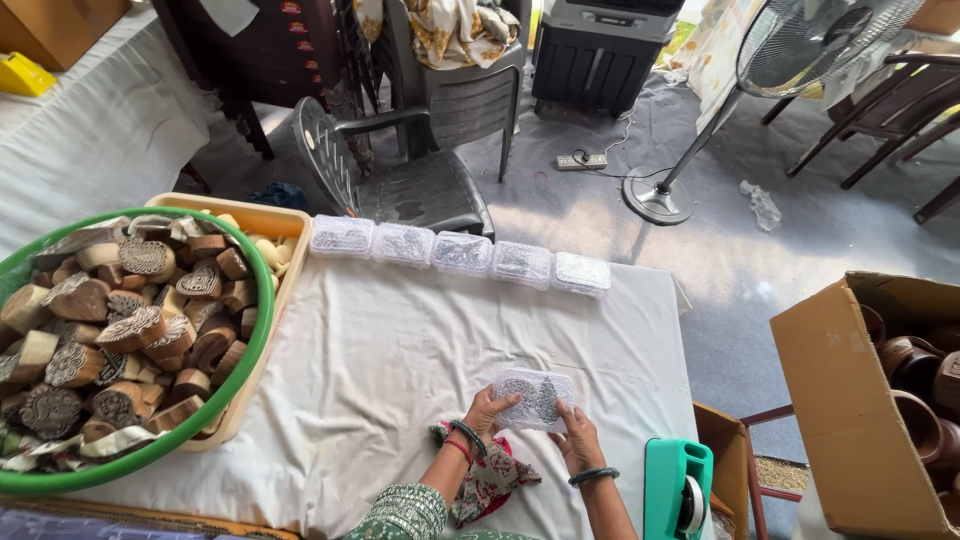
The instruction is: The person wraps a small wooden object in bubble wrap and secures it with tape. They then pick up wooden stamps from a green basin and wipe them with a patterned cloth.
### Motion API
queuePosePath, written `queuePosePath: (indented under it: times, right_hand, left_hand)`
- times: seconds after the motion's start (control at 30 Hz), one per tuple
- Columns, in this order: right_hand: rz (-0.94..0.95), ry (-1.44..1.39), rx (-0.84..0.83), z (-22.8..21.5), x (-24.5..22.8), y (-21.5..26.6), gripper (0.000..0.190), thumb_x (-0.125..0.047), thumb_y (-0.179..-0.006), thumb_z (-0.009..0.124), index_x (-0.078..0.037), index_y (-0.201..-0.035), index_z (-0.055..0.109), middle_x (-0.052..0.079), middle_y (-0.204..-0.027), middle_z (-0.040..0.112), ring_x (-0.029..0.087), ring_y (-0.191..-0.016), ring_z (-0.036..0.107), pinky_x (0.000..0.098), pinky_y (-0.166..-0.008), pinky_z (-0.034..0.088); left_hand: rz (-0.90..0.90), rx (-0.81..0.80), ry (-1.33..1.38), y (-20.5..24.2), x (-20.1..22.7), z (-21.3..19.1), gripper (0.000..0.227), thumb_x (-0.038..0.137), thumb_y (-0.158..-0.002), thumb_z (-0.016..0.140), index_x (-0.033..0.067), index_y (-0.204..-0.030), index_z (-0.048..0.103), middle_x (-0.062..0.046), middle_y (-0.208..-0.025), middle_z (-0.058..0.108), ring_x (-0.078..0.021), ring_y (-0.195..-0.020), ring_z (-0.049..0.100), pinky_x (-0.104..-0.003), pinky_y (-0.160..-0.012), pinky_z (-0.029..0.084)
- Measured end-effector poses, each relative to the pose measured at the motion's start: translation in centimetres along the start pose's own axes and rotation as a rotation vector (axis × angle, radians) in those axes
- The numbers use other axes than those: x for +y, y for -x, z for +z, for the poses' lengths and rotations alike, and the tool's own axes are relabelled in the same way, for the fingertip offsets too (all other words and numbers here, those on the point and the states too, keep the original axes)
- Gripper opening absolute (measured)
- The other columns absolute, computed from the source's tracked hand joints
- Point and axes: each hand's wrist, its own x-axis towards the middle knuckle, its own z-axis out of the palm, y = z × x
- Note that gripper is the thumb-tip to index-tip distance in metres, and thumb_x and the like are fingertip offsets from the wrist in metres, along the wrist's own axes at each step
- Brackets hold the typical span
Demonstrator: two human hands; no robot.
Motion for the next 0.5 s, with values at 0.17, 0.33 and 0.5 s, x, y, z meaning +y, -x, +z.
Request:
queuePosePath:
  times: [0.17, 0.33, 0.5]
  right_hand:
    - [0.124, -0.062, 0.164, 0.2, -0.5, 1.9, 0.047, -0.038, -0.083, 0.079, -0.007, -0.114, 0.064, 0.004, -0.106, 0.07, 0.021, -0.096, 0.067, 0.0385, -0.084, 0.059]
    - [0.103, -0.084, 0.199, -2.2, 0.6, -0.6, 0.046, -0.032, -0.08, 0.084, -0.002, -0.111, 0.068, 0.008, -0.101, 0.071, 0.022, -0.088, 0.068, 0.0361, -0.079, 0.06]
    - [-0.05, -0.202, 0.341, -7.8, -1.0, -6.2, 0.032, -0.024, -0.083, 0.084, 0.0, -0.098, 0.07, 0.009, -0.085, 0.068, 0.02, -0.073, 0.066, 0.0355, -0.073, 0.062]
  left_hand:
    - [0.001, -0.026, 0.015, -1.4, -0.9, -0.6, 0.059, 0.017, -0.083, 0.082, -0.0003, -0.132, 0.056, -0.015, -0.12, 0.071, -0.0249, -0.108, 0.073, -0.042, -0.091, 0.065]
    - [-0.057, 0.009, -0.021, -2.1, -0.8, 0.0, 0.065, 0.025, -0.081, 0.082, 0.006, -0.136, 0.052, -0.011, -0.124, 0.069, -0.023, -0.111, 0.072, -0.041, -0.09, 0.065]
    - [-0.119, 0.173, -0.769, -2.8, -2.8, -3.3, 0.077, 0.056, -0.088, 0.07, 0.0066, -0.142, 0.045, -0.013, -0.116, 0.073, -0.0201, -0.096, 0.077, -0.033, -0.076, 0.065]
